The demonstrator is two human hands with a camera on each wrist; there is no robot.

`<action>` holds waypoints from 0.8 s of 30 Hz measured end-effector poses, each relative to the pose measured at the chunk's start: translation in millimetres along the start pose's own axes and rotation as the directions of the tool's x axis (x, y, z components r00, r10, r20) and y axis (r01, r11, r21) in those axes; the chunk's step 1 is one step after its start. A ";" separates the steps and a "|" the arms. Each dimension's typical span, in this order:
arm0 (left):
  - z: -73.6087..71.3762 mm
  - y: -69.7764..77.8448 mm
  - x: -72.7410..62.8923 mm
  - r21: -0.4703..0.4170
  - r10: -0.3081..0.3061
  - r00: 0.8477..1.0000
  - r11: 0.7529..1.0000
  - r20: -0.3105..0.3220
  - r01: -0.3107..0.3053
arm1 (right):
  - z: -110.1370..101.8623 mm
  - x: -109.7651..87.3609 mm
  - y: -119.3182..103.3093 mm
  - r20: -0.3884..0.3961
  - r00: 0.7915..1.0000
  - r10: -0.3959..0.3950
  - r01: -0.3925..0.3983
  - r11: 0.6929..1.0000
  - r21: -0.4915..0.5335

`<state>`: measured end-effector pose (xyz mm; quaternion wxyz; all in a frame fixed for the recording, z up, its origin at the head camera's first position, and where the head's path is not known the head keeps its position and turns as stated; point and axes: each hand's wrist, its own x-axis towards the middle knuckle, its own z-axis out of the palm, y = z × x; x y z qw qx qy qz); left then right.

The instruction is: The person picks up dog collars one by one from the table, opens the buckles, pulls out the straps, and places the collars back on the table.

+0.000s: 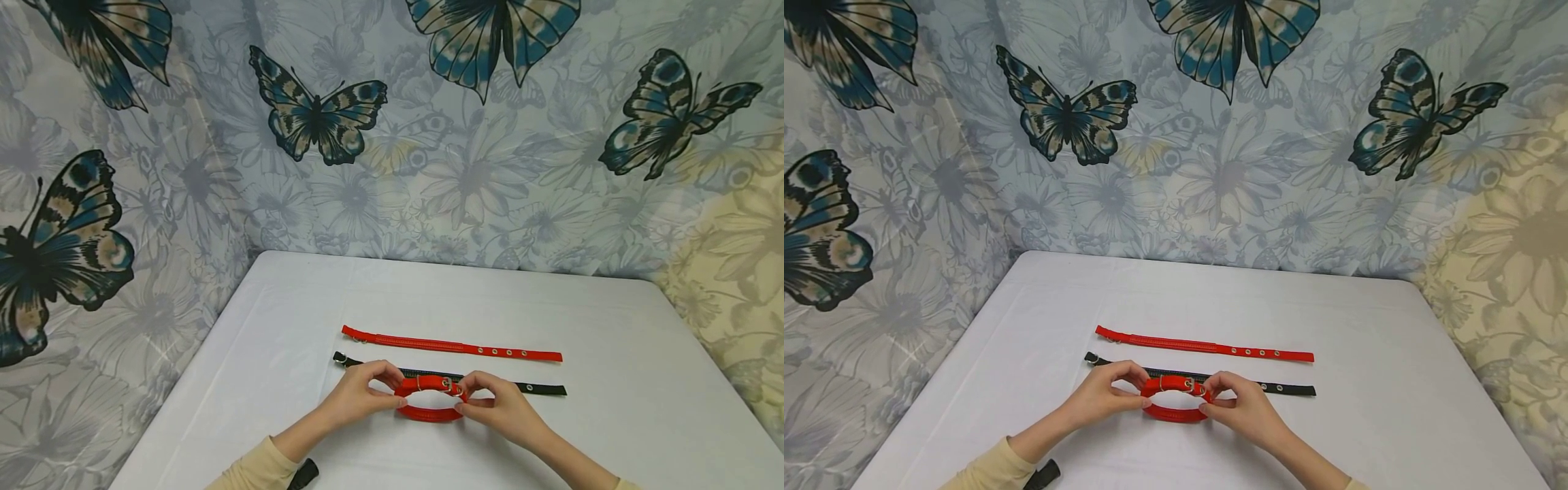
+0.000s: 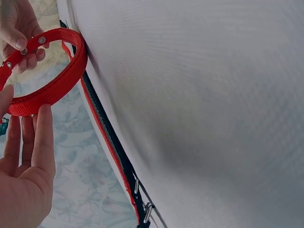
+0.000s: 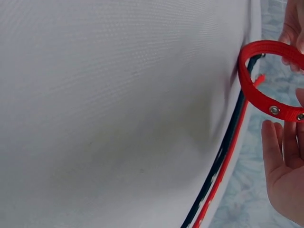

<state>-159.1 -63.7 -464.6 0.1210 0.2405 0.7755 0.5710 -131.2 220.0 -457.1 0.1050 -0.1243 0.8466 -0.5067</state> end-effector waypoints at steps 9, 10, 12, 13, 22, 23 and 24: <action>0.6 1.0 0.7 0.011 0.022 1.000 1.000 0.011 -0.022 | 2.3 1.0 -9.3 -0.040 0.999 -0.021 0.020 0.999 -0.029; 0.7 0.8 0.8 0.011 0.024 1.000 1.000 0.011 -0.024 | 2.5 1.1 -9.9 -0.040 0.999 -0.022 0.021 0.999 -0.027; 1.1 0.5 0.6 0.010 0.026 1.000 1.000 0.010 -0.026 | 2.7 1.2 -10.9 -0.037 0.999 -0.021 0.021 1.000 -0.022; 1.3 0.3 0.5 0.007 0.027 1.000 1.000 0.010 -0.027 | 2.7 1.3 -11.1 -0.035 0.999 -0.021 0.021 1.000 -0.019; 1.4 2.3 0.1 0.034 0.022 1.000 0.999 0.007 -0.022 | 2.3 1.7 -9.9 -0.026 0.999 -0.022 0.021 1.000 -0.010; 1.2 2.7 0.3 0.038 0.022 1.000 0.999 0.008 -0.022 | 2.2 1.8 -9.9 -0.024 0.999 -0.022 0.022 1.000 -0.008; 0.9 3.1 0.5 0.043 0.024 1.000 0.999 0.008 -0.024 | 2.0 1.7 -10.1 -0.023 0.999 -0.022 0.021 1.000 -0.005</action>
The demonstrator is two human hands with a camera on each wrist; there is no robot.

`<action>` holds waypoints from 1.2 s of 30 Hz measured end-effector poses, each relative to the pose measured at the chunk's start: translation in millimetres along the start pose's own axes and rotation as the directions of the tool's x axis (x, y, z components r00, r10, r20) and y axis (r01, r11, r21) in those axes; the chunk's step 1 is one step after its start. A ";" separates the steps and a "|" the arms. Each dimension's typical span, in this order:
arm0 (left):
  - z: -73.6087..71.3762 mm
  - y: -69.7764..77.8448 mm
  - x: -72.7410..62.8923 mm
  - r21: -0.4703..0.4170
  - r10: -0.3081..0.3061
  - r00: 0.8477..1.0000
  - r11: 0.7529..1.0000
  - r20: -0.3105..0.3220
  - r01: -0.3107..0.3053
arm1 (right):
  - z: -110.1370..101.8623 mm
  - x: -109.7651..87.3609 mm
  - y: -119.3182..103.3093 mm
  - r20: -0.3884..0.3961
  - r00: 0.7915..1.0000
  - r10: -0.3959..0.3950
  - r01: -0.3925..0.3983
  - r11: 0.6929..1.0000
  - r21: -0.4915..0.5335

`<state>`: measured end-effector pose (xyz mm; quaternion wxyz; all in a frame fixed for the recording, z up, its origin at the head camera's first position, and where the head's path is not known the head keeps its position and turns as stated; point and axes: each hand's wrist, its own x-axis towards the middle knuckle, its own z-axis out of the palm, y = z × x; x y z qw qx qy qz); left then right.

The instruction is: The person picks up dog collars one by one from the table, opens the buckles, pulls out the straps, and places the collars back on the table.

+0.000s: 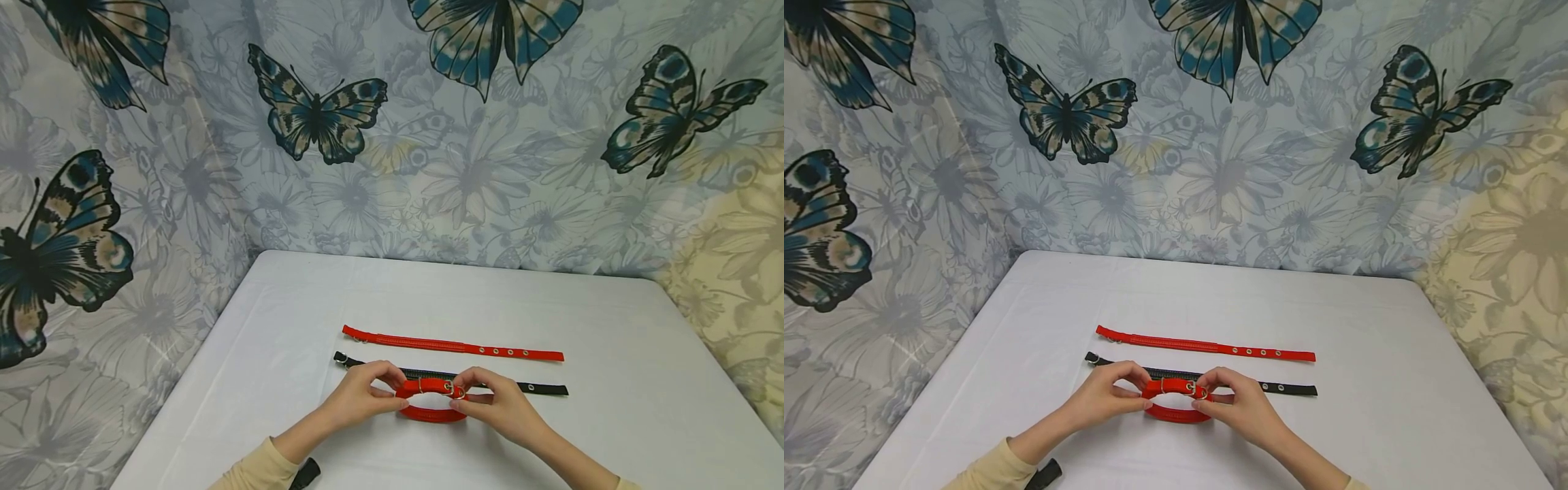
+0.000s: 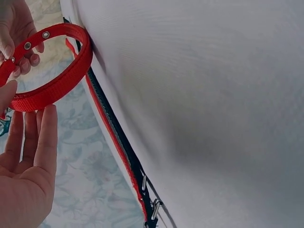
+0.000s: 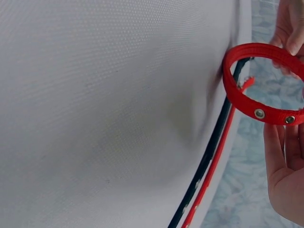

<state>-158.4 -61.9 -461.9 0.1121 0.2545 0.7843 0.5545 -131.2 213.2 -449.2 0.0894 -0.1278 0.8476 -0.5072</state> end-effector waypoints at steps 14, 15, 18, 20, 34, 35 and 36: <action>-1.8 12.1 10.7 0.098 0.081 0.996 0.992 0.043 -0.085 | -1.5 2.3 0.8 0.001 0.999 -0.033 0.033 0.999 0.007; -1.6 12.7 11.0 0.102 0.084 0.995 0.991 0.044 -0.089 | -1.2 2.4 1.1 0.000 0.999 -0.033 0.033 0.999 0.007; -0.5 13.2 11.2 0.105 0.085 0.995 0.991 0.047 -0.089 | -0.6 1.8 1.9 0.001 0.999 -0.034 0.034 0.999 0.005; 0.3 13.3 11.3 0.104 0.083 0.995 0.991 0.048 -0.087 | -0.4 1.0 1.8 0.001 0.999 -0.034 0.034 0.999 0.002; 2.4 14.6 10.7 0.081 0.085 0.995 0.993 0.052 -0.089 | 1.5 2.2 -12.4 -0.015 0.996 -0.088 0.088 0.996 0.002; 2.6 14.8 10.1 0.078 0.085 0.995 0.993 0.055 -0.089 | 2.0 2.0 -13.2 -0.015 0.996 -0.093 0.093 0.996 0.003; 2.8 14.6 9.7 0.077 0.087 0.995 0.993 0.057 -0.091 | 2.6 1.7 -13.9 -0.015 0.995 -0.094 0.094 0.996 0.005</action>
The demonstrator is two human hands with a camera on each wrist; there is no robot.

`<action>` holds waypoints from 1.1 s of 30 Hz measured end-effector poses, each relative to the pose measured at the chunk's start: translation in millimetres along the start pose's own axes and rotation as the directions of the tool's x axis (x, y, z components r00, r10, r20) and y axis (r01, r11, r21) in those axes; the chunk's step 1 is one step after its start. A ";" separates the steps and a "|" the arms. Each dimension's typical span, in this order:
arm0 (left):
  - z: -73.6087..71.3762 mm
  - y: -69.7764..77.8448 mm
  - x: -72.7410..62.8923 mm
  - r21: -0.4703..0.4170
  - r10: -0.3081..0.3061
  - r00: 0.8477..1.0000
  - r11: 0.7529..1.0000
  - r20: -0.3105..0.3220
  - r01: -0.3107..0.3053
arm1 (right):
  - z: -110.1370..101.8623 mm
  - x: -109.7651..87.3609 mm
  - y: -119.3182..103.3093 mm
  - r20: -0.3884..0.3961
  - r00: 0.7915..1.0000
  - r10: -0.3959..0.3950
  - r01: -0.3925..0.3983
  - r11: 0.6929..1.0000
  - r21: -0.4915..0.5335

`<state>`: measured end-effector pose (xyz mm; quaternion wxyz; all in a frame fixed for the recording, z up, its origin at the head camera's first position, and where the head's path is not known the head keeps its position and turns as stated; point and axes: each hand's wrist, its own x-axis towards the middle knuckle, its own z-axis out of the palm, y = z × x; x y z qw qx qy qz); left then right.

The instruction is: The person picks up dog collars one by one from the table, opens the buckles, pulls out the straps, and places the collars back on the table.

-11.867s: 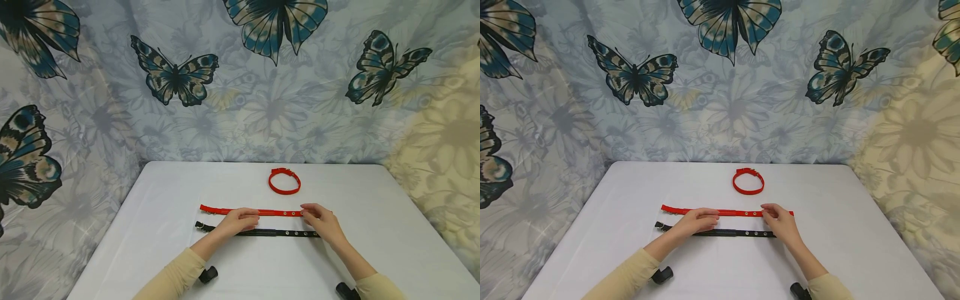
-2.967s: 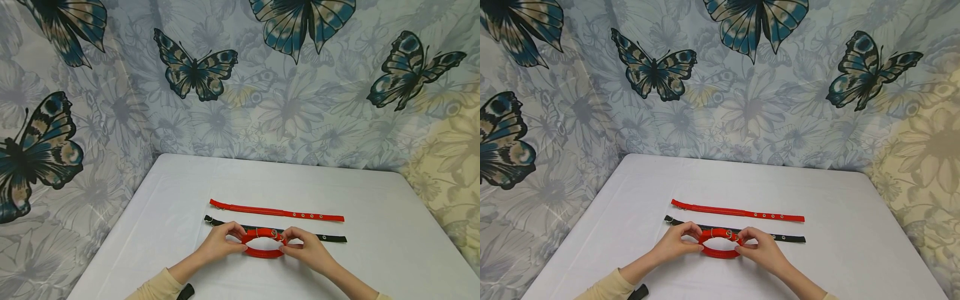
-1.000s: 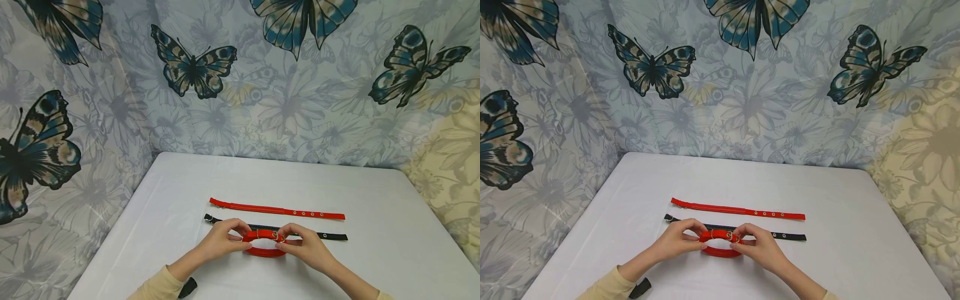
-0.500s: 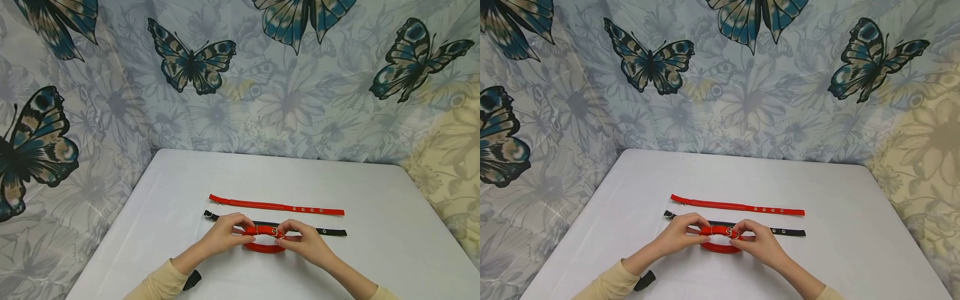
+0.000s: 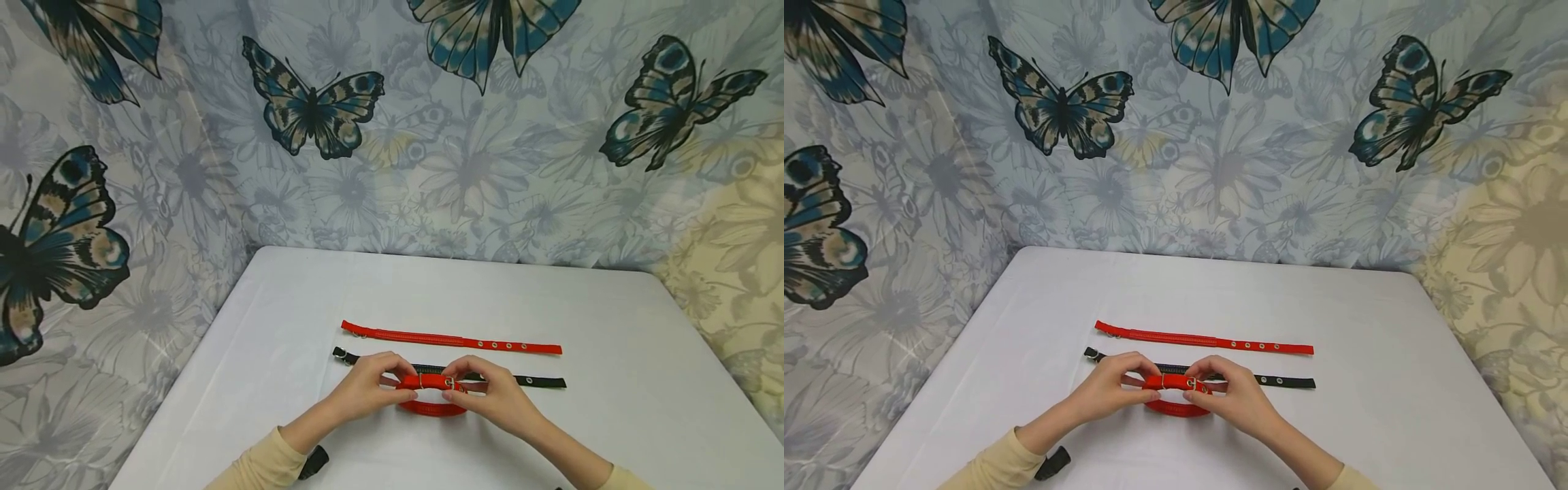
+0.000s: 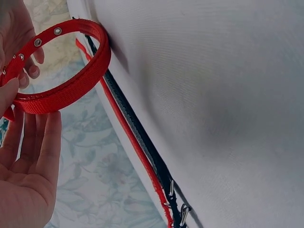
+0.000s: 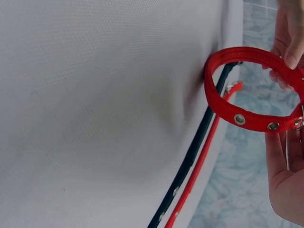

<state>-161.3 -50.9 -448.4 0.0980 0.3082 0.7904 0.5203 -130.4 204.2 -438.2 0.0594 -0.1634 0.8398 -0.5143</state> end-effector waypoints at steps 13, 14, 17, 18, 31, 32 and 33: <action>2.9 -2.3 -2.9 0.013 0.041 0.999 0.999 -0.012 -0.040 | 2.9 -1.3 0.3 0.000 0.999 0.045 -0.045 0.999 -0.028; 2.9 -2.1 -2.6 0.017 0.045 0.999 0.999 -0.010 -0.044 | 2.8 -1.3 0.1 -0.002 0.998 0.056 -0.056 0.998 -0.026; 3.0 -0.3 -1.7 0.030 0.062 0.998 0.998 -0.007 -0.062 | 2.9 -1.9 -0.1 -0.004 0.998 0.069 -0.070 0.997 -0.029; 3.3 0.6 -1.3 0.034 0.070 0.998 0.997 -0.008 -0.069 | 2.9 -1.9 -0.3 -0.004 0.997 0.071 -0.071 0.997 -0.028; 7.0 8.9 1.8 0.151 0.121 0.991 0.982 -0.049 -0.113 | 2.9 -1.1 -1.6 0.004 0.998 0.067 -0.067 0.998 -0.006; 7.1 9.1 1.8 0.155 0.118 0.992 0.982 -0.050 -0.109 | 2.8 -0.9 -1.5 0.004 0.998 0.068 -0.068 0.998 -0.006; 7.2 9.2 1.9 0.159 0.117 0.992 0.981 -0.050 -0.108 | 2.7 -0.7 -1.6 0.003 0.998 0.068 -0.068 0.998 -0.007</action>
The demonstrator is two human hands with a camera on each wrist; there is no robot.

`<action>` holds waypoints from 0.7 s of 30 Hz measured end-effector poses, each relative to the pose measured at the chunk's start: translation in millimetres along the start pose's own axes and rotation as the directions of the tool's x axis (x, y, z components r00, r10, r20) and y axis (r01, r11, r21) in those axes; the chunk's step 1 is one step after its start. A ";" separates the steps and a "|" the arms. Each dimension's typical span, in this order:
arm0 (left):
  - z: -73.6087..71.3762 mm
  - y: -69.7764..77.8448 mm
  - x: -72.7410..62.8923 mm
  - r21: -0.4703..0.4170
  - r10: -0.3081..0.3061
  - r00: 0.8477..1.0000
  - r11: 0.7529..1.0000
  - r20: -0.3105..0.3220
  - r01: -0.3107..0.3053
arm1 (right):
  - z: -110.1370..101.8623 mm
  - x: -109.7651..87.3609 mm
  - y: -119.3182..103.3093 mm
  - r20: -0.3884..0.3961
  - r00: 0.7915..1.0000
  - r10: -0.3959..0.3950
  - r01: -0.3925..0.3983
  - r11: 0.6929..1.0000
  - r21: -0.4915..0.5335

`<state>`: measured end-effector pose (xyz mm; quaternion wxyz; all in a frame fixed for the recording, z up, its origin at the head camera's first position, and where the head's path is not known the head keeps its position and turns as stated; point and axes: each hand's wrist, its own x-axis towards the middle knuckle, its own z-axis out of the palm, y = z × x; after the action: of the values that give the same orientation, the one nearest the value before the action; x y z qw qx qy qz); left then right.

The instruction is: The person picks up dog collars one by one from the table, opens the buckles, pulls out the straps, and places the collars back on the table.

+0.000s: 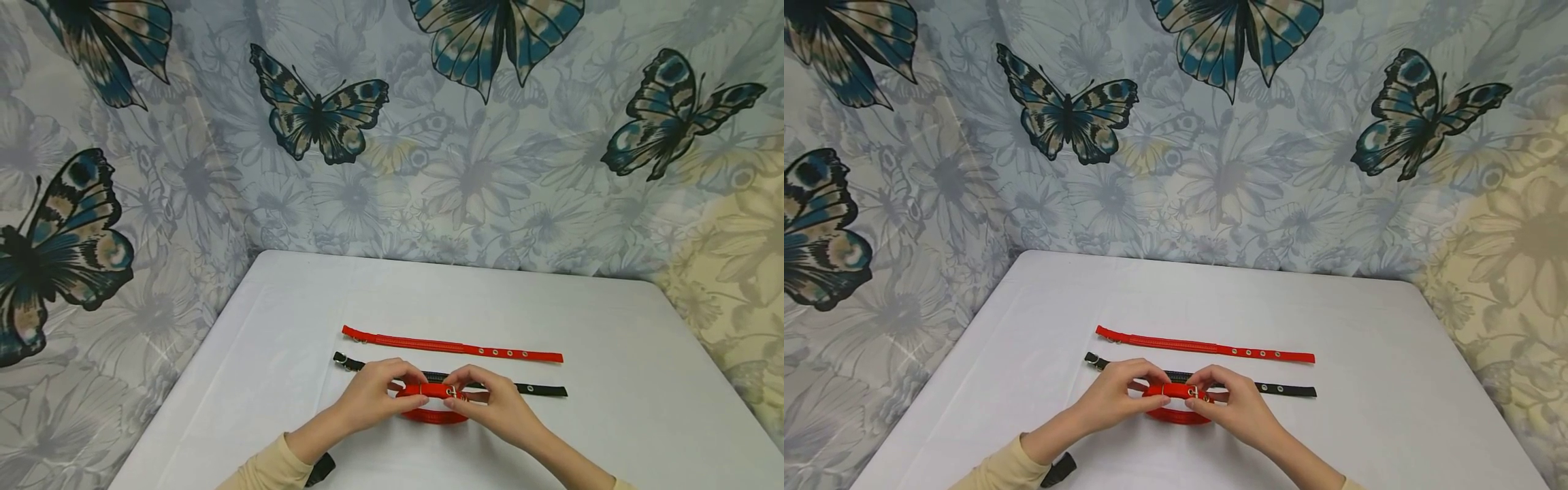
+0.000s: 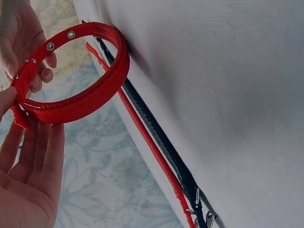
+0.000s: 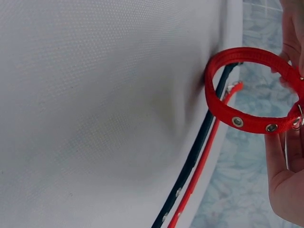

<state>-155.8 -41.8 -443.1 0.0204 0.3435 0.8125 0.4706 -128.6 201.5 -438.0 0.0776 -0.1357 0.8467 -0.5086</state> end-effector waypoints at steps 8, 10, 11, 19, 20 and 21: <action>0.8 3.2 0.1 0.030 0.004 1.000 1.000 -0.012 -0.004 | -0.6 1.5 -1.6 0.008 0.996 -0.091 0.091 0.995 -0.027; 1.0 3.9 -0.3 0.035 0.005 1.000 0.999 -0.012 -0.005 | -0.7 2.1 -3.3 0.004 0.992 -0.127 0.127 0.991 -0.040; 1.0 4.0 -0.3 0.037 0.007 1.000 0.999 -0.012 -0.007 | -0.6 2.5 -4.3 0.002 0.989 -0.149 0.149 0.988 -0.048; 1.4 4.3 0.7 0.061 0.021 1.000 0.998 -0.006 -0.021 | 0.0 7.8 -10.3 0.034 0.964 -0.265 0.267 0.961 -0.078; 1.5 4.3 0.7 0.061 0.020 1.000 0.998 -0.002 -0.020 | 0.2 8.0 -10.7 0.039 0.964 -0.263 0.265 0.961 -0.082; 1.5 4.3 0.7 0.060 0.017 1.000 0.998 0.001 -0.017 | 0.3 8.0 -11.1 0.043 0.965 -0.260 0.263 0.961 -0.083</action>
<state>-153.5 -38.9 -440.4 0.0062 0.3511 0.8233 0.4459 -134.5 193.8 -428.3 0.0172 -0.2577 0.8417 -0.4743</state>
